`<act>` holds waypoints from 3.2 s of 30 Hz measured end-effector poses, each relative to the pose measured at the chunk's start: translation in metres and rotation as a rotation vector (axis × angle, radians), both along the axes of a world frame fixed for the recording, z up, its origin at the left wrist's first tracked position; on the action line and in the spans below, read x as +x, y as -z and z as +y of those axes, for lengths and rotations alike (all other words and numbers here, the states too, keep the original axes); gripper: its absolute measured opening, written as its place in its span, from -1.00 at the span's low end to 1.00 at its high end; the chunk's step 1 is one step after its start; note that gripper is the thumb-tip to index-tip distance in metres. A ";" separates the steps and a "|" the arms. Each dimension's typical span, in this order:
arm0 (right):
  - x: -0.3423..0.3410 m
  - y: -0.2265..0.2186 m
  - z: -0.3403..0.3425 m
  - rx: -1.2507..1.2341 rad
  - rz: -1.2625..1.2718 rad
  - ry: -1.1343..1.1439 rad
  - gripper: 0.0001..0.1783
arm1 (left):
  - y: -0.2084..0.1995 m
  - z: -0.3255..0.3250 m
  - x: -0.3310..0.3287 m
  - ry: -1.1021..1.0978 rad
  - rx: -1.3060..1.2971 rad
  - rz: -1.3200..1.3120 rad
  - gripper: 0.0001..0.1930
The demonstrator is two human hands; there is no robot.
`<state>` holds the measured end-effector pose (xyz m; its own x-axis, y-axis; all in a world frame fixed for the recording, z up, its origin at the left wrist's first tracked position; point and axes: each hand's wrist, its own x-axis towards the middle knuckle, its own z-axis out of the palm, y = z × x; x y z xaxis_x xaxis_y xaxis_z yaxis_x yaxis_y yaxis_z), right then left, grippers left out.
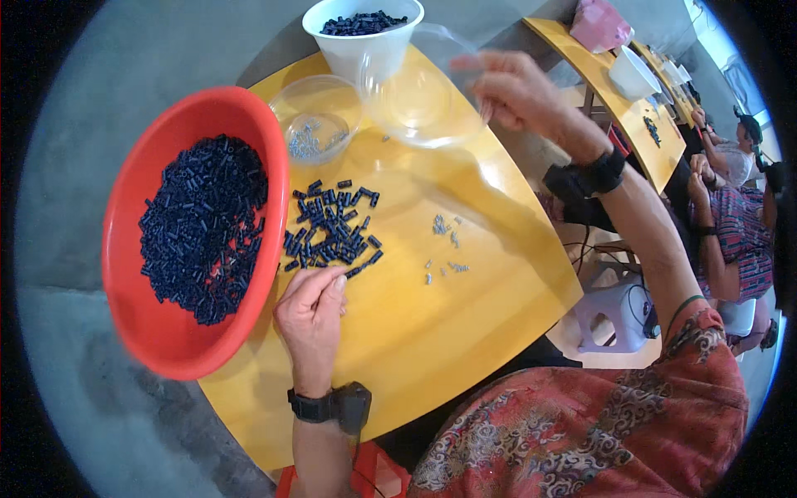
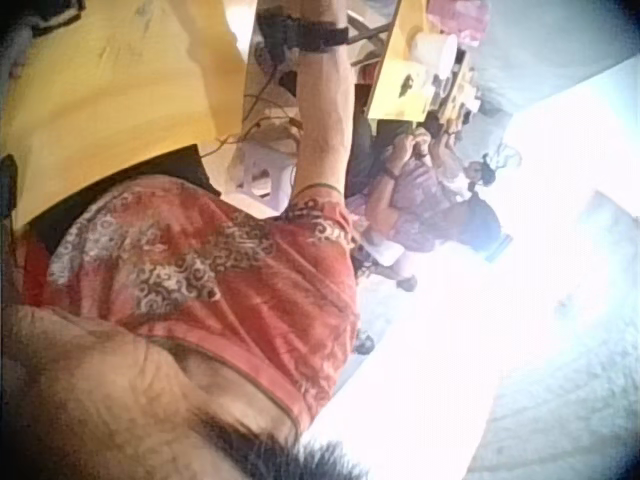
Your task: Assembling small black and grey plastic or rubber components at a table in a manufacturing setting.
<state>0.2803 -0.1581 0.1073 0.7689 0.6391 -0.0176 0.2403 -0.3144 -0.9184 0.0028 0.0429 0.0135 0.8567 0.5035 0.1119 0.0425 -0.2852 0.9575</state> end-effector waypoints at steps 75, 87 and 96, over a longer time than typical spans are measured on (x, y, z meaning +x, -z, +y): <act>-0.150 0.079 0.034 -0.089 -0.704 -0.367 -0.82 | 0.008 -0.019 0.006 0.061 0.699 -0.189 -0.80; -0.119 0.072 0.017 0.154 -0.065 -0.176 -0.90 | 0.005 -0.022 0.008 0.100 0.766 -0.156 -0.91; -0.121 0.079 0.015 0.050 -0.581 -0.301 -0.89 | 0.008 -0.015 0.003 -0.012 0.531 -0.209 -0.94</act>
<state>0.1595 -0.1433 0.0279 0.4318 0.8171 0.3820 0.7725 -0.1164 -0.6243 0.0060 0.0275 0.0053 0.7840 0.3418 0.5183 -0.1259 -0.7300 0.6718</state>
